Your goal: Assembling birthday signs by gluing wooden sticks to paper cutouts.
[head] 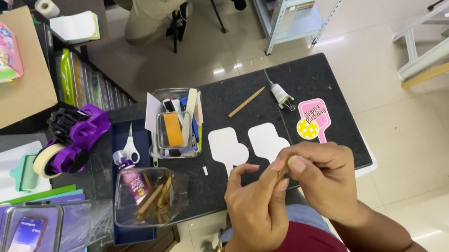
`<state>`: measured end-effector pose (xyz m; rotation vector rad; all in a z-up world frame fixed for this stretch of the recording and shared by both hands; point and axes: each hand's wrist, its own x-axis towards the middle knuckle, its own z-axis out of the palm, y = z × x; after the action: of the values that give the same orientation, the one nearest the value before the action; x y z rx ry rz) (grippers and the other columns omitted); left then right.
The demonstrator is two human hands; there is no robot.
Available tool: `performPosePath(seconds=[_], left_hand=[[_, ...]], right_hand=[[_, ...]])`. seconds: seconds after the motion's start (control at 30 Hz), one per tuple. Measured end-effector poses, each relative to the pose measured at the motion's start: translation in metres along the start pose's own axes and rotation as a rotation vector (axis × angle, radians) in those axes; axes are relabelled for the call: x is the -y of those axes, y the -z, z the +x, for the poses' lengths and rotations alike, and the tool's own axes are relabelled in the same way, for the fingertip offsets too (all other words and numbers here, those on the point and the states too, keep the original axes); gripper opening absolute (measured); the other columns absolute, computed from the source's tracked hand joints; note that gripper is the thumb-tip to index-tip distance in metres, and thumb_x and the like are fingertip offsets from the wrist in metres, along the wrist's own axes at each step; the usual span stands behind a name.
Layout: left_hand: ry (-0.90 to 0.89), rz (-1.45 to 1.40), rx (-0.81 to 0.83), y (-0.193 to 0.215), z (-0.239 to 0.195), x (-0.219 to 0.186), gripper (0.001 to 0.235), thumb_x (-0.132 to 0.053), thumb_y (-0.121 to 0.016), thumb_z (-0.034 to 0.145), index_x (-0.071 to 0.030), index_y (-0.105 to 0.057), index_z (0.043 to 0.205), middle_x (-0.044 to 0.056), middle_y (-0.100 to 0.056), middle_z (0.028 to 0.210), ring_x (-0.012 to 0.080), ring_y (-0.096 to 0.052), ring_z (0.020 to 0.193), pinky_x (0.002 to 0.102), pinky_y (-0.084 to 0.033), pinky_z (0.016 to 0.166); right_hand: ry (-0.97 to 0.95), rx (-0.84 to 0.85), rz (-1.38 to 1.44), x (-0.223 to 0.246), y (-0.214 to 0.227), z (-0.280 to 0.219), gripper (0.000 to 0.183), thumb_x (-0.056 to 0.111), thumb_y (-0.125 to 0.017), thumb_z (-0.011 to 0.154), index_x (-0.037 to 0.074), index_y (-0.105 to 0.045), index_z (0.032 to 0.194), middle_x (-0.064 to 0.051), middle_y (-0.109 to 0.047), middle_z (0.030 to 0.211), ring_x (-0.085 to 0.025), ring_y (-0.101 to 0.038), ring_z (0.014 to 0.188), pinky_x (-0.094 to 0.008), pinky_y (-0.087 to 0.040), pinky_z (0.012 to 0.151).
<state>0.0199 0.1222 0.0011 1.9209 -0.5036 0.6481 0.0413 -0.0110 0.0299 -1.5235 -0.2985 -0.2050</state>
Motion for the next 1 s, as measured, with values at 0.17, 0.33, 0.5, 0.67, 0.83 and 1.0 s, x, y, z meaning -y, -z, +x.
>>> performPosePath(seconds=[0.17, 0.33, 0.5, 0.67, 0.83, 1.0], left_hand=[[-0.015, -0.027, 0.013, -0.004, 0.0, -0.006, 0.025, -0.013, -0.048, 0.107, -0.003, -0.065, 0.123, -0.002, -0.064, 0.063, 0.0145, -0.056, 0.048, 0.045, -0.053, 0.087], [-0.015, -0.03, 0.018, -0.008, -0.003, -0.01, 0.026, -0.012, -0.048, 0.106, -0.001, -0.064, 0.124, 0.001, -0.07, 0.07, 0.0175, -0.058, 0.05, 0.045, -0.052, 0.085], [0.015, -0.053, 0.011, -0.013, -0.012, -0.017, 0.027, -0.012, -0.05, 0.107, -0.002, -0.061, 0.129, 0.001, -0.067, 0.066, 0.0172, -0.058, 0.049, 0.046, -0.054, 0.085], [0.013, -0.062, -0.014, -0.02, -0.009, -0.022, 0.027, -0.013, -0.047, 0.108, -0.003, -0.062, 0.128, 0.0, -0.061, 0.062, 0.0168, -0.054, 0.048, 0.045, -0.054, 0.081], [-0.037, -0.036, -0.014, -0.031, -0.008, -0.024, 0.027, -0.011, -0.045, 0.108, -0.004, -0.059, 0.13, 0.002, -0.071, 0.073, 0.0189, -0.06, 0.053, 0.047, -0.053, 0.084], [-0.032, -0.026, 0.007, -0.042, -0.002, -0.036, 0.026, -0.008, -0.048, 0.104, -0.002, -0.063, 0.126, 0.001, -0.069, 0.07, 0.019, -0.059, 0.05, 0.047, -0.053, 0.085]], right_hand=[[0.05, -0.014, -0.008, 0.005, 0.005, -0.002, 0.029, 0.019, -0.056, 0.102, -0.003, -0.072, 0.092, -0.008, -0.069, 0.071, -0.012, -0.058, 0.055, -0.022, -0.049, 0.053], [0.054, -0.016, -0.039, 0.01, 0.007, -0.008, 0.031, 0.02, -0.055, 0.102, -0.005, -0.07, 0.091, -0.01, -0.069, 0.071, -0.015, -0.062, 0.058, -0.024, -0.052, 0.055], [0.079, -0.027, -0.078, 0.014, 0.008, -0.017, 0.034, 0.022, -0.053, 0.103, -0.006, -0.068, 0.092, -0.01, -0.067, 0.068, -0.015, -0.063, 0.058, -0.025, -0.054, 0.057], [0.102, -0.03, -0.034, 0.003, 0.019, -0.022, 0.028, 0.02, -0.056, 0.103, -0.004, -0.069, 0.103, -0.008, -0.068, 0.071, -0.013, -0.062, 0.06, -0.024, -0.054, 0.059], [0.105, 0.015, 0.06, 0.005, 0.033, -0.021, 0.022, 0.014, -0.054, 0.101, -0.003, -0.069, 0.1, -0.011, -0.07, 0.074, -0.017, -0.067, 0.061, -0.026, -0.057, 0.061], [0.075, 0.054, -0.063, 0.025, 0.046, -0.011, 0.052, 0.043, -0.051, 0.104, 0.0, -0.061, 0.076, -0.004, -0.057, 0.063, -0.011, -0.049, 0.056, -0.026, -0.041, 0.051]])
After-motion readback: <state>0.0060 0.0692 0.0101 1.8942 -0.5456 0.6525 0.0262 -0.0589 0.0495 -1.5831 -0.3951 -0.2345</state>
